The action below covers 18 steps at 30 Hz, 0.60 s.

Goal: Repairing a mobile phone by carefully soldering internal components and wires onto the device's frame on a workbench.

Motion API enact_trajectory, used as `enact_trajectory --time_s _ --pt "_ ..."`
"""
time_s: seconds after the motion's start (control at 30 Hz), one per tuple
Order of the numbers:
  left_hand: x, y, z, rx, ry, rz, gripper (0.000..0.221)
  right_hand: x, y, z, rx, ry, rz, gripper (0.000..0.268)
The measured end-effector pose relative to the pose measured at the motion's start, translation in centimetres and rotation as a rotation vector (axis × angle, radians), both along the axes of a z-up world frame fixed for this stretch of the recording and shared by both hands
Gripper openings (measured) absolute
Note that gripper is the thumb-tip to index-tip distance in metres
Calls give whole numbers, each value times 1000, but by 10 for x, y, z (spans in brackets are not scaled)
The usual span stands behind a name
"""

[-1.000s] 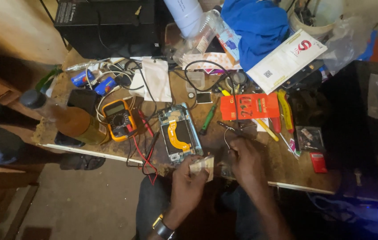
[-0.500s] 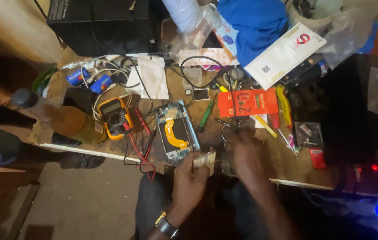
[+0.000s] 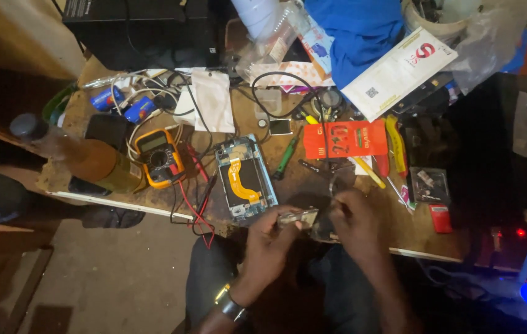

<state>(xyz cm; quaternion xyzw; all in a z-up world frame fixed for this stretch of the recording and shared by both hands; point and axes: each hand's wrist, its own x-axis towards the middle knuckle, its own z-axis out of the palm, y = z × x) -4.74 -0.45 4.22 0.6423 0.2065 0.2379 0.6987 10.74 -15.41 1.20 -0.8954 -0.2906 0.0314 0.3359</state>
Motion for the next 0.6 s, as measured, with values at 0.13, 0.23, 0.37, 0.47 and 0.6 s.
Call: enact_trajectory --time_s 0.13,0.23,0.37,0.47,0.6 --pt "15 -3 -8 -26 15 0 17 -17 -13 19 375 -197 103 22" --pt "25 -2 -16 18 21 -24 20 -27 -28 -14 395 -18 -29 15" --pt "38 -2 -28 105 27 -109 16 -25 -30 -25 440 294 -174 26" --pt "40 0 -23 169 48 -142 17 -22 -26 -20 447 314 -148 26" --pt "34 -1 -8 116 31 -137 16 -23 -28 -27 366 289 -178 26"
